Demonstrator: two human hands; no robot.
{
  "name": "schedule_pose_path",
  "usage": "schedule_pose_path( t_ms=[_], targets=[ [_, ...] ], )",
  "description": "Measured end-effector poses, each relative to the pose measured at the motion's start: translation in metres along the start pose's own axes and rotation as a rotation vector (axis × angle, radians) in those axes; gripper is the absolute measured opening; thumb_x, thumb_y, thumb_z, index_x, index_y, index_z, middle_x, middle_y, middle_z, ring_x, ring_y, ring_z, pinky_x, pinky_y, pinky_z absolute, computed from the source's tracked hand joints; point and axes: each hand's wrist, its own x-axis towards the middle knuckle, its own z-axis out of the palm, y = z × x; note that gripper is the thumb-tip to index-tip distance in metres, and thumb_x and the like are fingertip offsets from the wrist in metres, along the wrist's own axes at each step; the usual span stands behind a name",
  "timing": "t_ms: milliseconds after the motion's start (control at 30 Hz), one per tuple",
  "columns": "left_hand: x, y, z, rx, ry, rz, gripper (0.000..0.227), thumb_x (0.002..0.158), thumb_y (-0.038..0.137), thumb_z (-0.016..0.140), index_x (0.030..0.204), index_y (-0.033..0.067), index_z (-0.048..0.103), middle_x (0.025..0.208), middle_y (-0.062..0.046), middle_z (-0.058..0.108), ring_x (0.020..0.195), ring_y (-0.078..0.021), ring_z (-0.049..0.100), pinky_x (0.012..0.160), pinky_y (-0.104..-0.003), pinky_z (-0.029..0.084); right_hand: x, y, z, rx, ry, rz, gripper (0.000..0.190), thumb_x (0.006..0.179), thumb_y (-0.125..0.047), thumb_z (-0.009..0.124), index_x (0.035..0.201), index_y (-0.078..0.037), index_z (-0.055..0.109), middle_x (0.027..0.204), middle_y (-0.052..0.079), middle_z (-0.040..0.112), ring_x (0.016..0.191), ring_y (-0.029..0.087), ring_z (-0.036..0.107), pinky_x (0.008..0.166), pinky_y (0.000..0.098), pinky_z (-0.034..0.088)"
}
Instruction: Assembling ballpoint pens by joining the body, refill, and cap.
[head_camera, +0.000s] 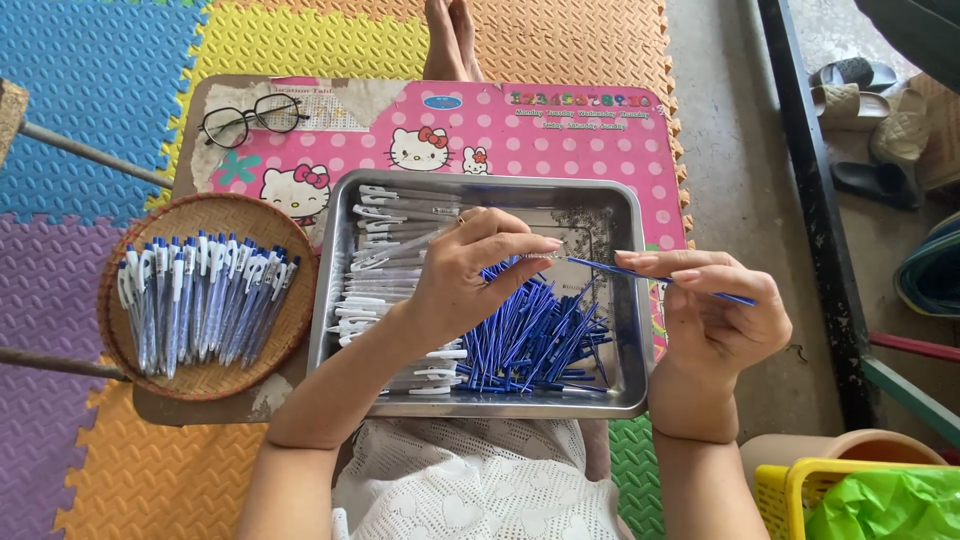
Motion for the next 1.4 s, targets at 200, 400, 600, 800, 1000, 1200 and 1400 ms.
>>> schedule_pose_path(
  t_ms=[200, 400, 600, 800, 1000, 1200, 1400],
  targets=[
    [-0.005, -0.009, 0.009, -0.045, 0.078, 0.071, 0.017, 0.095, 0.011, 0.083, 0.111, 0.0166, 0.082, 0.095, -0.002, 0.072, 0.088, -0.0209, 0.070, 0.082, -0.034, 0.059, 0.012, 0.016, 0.005, 0.037, -0.065, -0.175, 0.010, 0.095, 0.009, 0.065, 0.099, 0.010, 0.055, 0.092, 0.036, 0.070, 0.092, 0.050, 0.079, 0.081, 0.0588, 0.066],
    [0.000, -0.006, 0.000, -0.039, 0.143, 0.125, 0.014, 0.094, 0.011, 0.084, 0.107, 0.0134, 0.083, 0.090, -0.003, 0.069, 0.082, -0.0176, 0.067, 0.080, -0.031, 0.057, 0.020, 0.049, 0.007, 0.233, -0.051, 0.021, 0.023, 0.101, -0.013, 0.068, 0.099, 0.006, 0.056, 0.091, 0.033, 0.071, 0.089, 0.040, 0.080, 0.080, 0.0452, 0.066],
    [0.006, -0.015, -0.003, 0.268, 0.232, 0.270, 0.013, 0.091, 0.016, 0.087, 0.103, 0.0140, 0.083, 0.087, -0.001, 0.065, 0.077, -0.0138, 0.061, 0.082, -0.031, 0.055, 0.005, 0.121, 0.032, 0.668, -0.030, 0.351, 0.021, 0.103, -0.008, 0.064, 0.103, 0.009, 0.054, 0.096, 0.036, 0.068, 0.085, 0.037, 0.079, 0.077, 0.0401, 0.067],
    [-0.001, -0.061, 0.016, 0.550, 0.297, 0.288, 0.011, 0.091, 0.030, 0.085, 0.099, 0.0232, 0.080, 0.085, 0.007, 0.058, 0.079, -0.0136, 0.061, 0.085, -0.030, 0.054, -0.009, 0.146, 0.052, 1.048, -0.061, 0.692, 0.026, 0.114, -0.017, 0.048, 0.119, 0.006, 0.059, 0.103, 0.022, 0.077, 0.102, 0.034, 0.080, 0.094, 0.0484, 0.063],
    [0.002, -0.064, 0.009, 0.493, 0.165, 0.160, 0.025, 0.097, 0.038, 0.077, 0.116, 0.0220, 0.079, 0.090, -0.001, 0.059, 0.082, -0.0221, 0.070, 0.079, -0.039, 0.061, -0.010, 0.158, 0.055, 1.061, -0.033, 0.802, 0.026, 0.114, -0.016, 0.050, 0.113, -0.002, 0.072, 0.106, 0.024, 0.079, 0.102, 0.032, 0.080, 0.103, 0.0404, 0.056],
    [-0.047, -0.127, -0.019, 0.489, -0.480, -0.260, 0.026, 0.089, 0.042, 0.082, 0.098, 0.0201, 0.071, 0.089, -0.004, 0.068, 0.090, -0.0298, 0.074, 0.084, -0.044, 0.059, -0.007, 0.182, 0.028, 0.973, 0.008, 0.851, 0.029, 0.116, -0.023, 0.047, 0.128, -0.007, 0.068, 0.116, 0.016, 0.079, 0.112, 0.030, 0.077, 0.102, 0.0424, 0.060],
    [-0.100, -0.162, -0.023, 0.550, -0.861, -0.512, 0.036, 0.076, 0.042, 0.092, 0.093, 0.0247, 0.065, 0.101, -0.001, 0.071, 0.107, -0.0309, 0.073, 0.094, -0.045, 0.057, -0.007, 0.188, 0.033, 0.901, -0.007, 0.887, 0.030, 0.116, -0.024, 0.047, 0.128, -0.006, 0.068, 0.115, 0.017, 0.079, 0.110, 0.030, 0.078, 0.101, 0.0424, 0.062]
  ],
)
